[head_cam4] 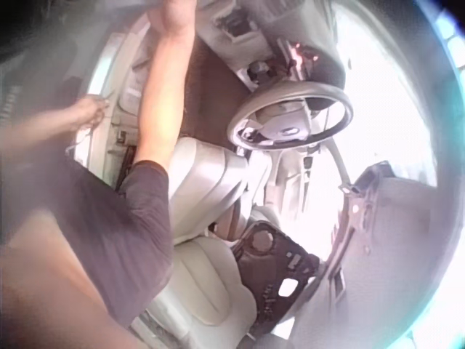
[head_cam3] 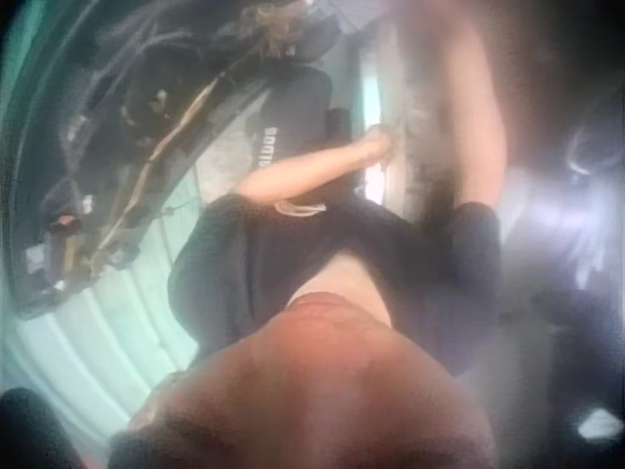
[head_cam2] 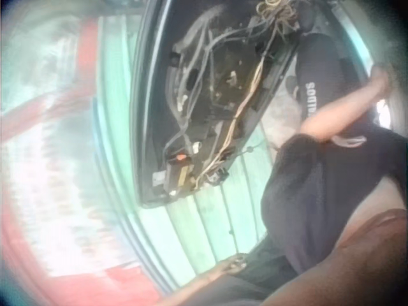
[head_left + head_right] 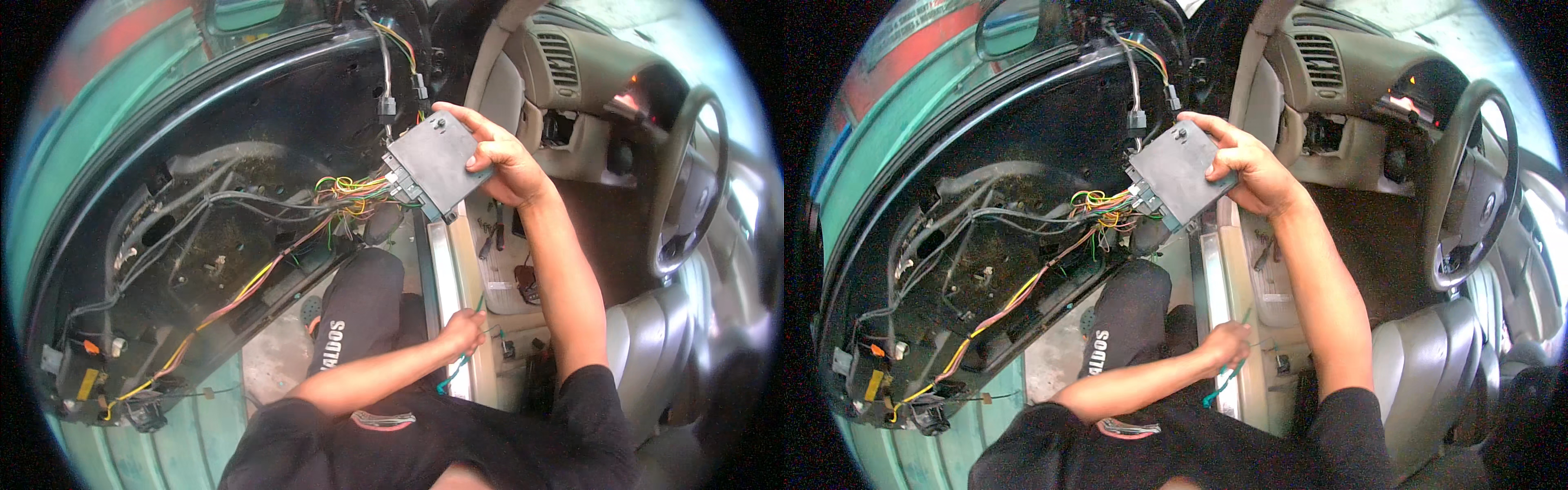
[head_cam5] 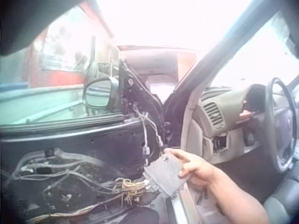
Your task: The person works on a car's electrical system, specifically focusing on a black control module and a bundle of multicolored wires. They use a green-handled tool to manipulate pins and connectors within the module, repeatedly inserting and removing wires to establish connections.
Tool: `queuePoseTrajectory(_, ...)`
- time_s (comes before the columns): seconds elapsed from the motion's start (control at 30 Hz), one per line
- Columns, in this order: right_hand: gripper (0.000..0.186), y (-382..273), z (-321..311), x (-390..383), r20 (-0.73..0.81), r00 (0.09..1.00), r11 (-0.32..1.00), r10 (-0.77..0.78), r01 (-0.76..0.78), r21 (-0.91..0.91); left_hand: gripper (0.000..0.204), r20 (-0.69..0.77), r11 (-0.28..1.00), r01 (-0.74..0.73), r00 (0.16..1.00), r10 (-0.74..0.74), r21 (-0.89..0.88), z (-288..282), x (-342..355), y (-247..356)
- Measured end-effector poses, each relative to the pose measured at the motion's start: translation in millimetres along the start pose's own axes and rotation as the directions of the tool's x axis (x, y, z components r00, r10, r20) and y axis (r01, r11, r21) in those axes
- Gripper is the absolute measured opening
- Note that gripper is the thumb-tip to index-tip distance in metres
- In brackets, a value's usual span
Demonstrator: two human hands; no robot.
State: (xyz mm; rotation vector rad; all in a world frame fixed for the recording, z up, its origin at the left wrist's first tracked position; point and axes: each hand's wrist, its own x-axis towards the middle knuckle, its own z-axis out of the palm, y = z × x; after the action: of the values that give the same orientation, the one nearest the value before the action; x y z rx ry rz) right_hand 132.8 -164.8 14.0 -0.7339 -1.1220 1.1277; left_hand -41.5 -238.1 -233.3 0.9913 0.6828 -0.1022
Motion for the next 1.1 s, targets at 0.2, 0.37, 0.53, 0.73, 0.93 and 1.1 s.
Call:
queuePoseTrajectory(0.2, 0.093, 6, 18, -12, -0.121, 0.991, 0.998, -0.065, 0.064, -0.013, 0.051, 0.183, 0.844, -0.459, 0.888, 0.422, 0.279, 77, 146, 12)
queuePoseTrajectory(0.37, 0.099, 22, 4, -24, -0.168, 0.977, 0.989, -0.133, 0.141, 0.036, 0.056, 0.383, 0.455, -0.632, 0.759, 0.526, 0.628, 74, 87, 64)
queuePoseTrajectory(0.53, 0.099, 33, 14, -29, -0.111, 0.982, 0.988, -0.152, 0.149, -0.038, 0.04, 0.168, 0.396, -0.556, 0.708, 0.686, 0.731, -29, -55, 90)
queuePoseTrajectory(0.73, 0.094, 55, 31, -47, -0.233, 0.96, 0.98, -0.155, 0.18, 0.087, 0.023, -0.324, 0.436, -0.62, 0.292, 0.9, 0.652, -62, -149, 124)
queuePoseTrajectory(0.93, 0.088, 83, 48, -64, -0.295, 0.949, 0.961, -0.115, 0.181, 0.208, 0.051, -0.318, 0.591, -0.663, 0.498, 0.807, 0.46, -68, -151, 122)
queuePoseTrajectory(1.1, 0.071, 102, 66, -87, -0.343, 0.938, 0.977, -0.042, 0.11, 0.181, 0.053, -0.292, 0.672, -0.716, 0.613, 0.734, 0.187, -71, -140, 96)
